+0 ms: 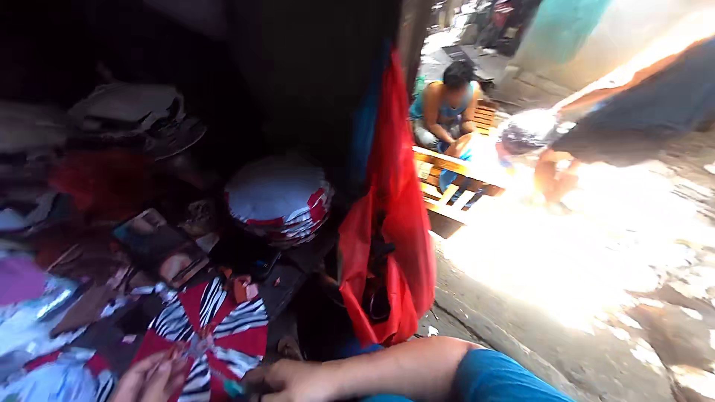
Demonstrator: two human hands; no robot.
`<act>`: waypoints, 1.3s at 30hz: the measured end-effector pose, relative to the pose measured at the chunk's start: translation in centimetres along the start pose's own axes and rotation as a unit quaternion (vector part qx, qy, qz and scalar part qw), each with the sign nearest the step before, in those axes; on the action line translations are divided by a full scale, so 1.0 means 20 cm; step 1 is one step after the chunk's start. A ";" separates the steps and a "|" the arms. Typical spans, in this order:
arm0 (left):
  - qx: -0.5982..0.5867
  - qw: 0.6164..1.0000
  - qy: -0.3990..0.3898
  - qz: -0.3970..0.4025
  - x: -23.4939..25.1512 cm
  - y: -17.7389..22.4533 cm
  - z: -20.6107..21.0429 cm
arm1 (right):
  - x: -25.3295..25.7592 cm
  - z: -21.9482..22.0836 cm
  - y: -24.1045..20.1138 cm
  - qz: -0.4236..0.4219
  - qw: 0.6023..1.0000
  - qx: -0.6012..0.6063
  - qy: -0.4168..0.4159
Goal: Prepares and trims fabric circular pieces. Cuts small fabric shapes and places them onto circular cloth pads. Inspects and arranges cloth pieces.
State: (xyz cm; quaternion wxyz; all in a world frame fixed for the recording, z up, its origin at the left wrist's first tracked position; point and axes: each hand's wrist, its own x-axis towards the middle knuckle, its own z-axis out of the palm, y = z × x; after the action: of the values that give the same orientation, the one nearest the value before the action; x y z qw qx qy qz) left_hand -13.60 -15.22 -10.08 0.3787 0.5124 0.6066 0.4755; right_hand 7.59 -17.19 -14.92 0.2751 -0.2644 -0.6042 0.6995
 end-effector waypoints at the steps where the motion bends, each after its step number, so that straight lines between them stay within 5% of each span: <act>1: -0.006 1.000 0.016 0.005 0.00 0.00 0.01 | -0.02 -0.01 -0.01 0.002 1.000 -0.012 -0.010; 12: -0.052 0.995 0.079 -0.025 0.00 0.02 0.10 | 0.00 -0.08 0.04 -0.058 0.994 -0.072 -0.062; 24: -0.048 0.997 0.055 -0.034 0.02 0.00 0.08 | 0.03 -0.08 0.09 -0.074 0.996 -0.037 -0.019; 32: -0.032 0.998 0.010 -0.045 0.01 0.02 0.05 | 0.02 -0.10 0.07 -0.052 0.994 0.037 -0.093; 39: -0.018 0.998 -0.016 -0.058 0.00 0.03 0.07 | 0.02 -0.07 0.07 -0.041 0.997 0.052 -0.025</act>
State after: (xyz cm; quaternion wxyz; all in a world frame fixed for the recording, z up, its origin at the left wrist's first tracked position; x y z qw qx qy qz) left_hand -12.20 -15.01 -9.91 0.4241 0.4770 0.6209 0.4550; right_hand 8.18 -16.08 -16.49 0.3019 -0.2073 -0.5839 0.7245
